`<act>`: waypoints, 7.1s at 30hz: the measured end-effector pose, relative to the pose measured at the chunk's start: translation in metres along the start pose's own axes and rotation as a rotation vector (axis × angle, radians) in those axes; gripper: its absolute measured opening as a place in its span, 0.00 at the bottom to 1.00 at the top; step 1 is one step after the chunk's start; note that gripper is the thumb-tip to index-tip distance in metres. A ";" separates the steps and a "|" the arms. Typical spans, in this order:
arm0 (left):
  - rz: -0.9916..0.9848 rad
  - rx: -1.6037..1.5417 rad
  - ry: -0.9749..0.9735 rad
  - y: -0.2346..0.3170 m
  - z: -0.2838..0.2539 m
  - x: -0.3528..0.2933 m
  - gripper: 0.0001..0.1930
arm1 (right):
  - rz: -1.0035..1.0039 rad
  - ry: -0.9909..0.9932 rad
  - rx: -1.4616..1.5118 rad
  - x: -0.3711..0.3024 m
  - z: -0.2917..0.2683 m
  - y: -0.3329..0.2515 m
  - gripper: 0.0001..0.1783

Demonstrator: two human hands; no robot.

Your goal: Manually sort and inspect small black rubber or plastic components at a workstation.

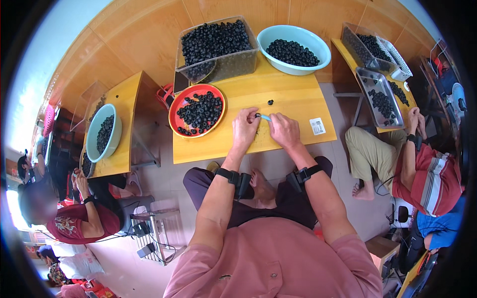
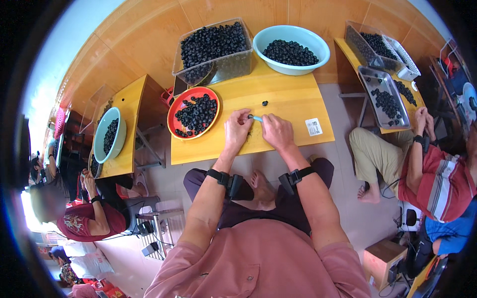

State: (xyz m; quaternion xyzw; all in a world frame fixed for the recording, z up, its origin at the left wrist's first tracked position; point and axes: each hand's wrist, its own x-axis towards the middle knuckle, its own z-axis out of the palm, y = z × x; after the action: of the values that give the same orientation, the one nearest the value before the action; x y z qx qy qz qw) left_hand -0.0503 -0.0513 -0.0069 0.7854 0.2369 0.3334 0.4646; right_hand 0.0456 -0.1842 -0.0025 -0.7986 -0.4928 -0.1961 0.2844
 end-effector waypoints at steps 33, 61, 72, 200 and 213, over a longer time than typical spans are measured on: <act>-0.117 -0.120 -0.016 0.010 -0.004 0.001 0.14 | -0.024 -0.005 0.000 0.000 -0.002 0.000 0.04; -0.055 -0.058 0.035 0.001 -0.005 0.000 0.14 | 0.015 0.034 -0.003 0.000 -0.001 0.002 0.05; -0.046 -0.043 0.054 0.001 -0.003 -0.001 0.13 | 0.000 0.048 0.006 0.000 0.000 0.001 0.06; -0.207 -0.270 -0.102 0.003 -0.011 0.001 0.12 | 0.470 -0.175 0.561 0.029 -0.005 -0.017 0.17; -0.053 -0.249 -0.165 0.007 -0.018 0.001 0.11 | 0.565 -0.247 0.780 0.031 0.003 0.000 0.16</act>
State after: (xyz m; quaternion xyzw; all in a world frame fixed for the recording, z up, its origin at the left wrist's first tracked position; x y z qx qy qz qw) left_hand -0.0624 -0.0432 0.0058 0.7400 0.1754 0.2824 0.5847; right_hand 0.0596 -0.1616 0.0136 -0.7523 -0.3236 0.1840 0.5436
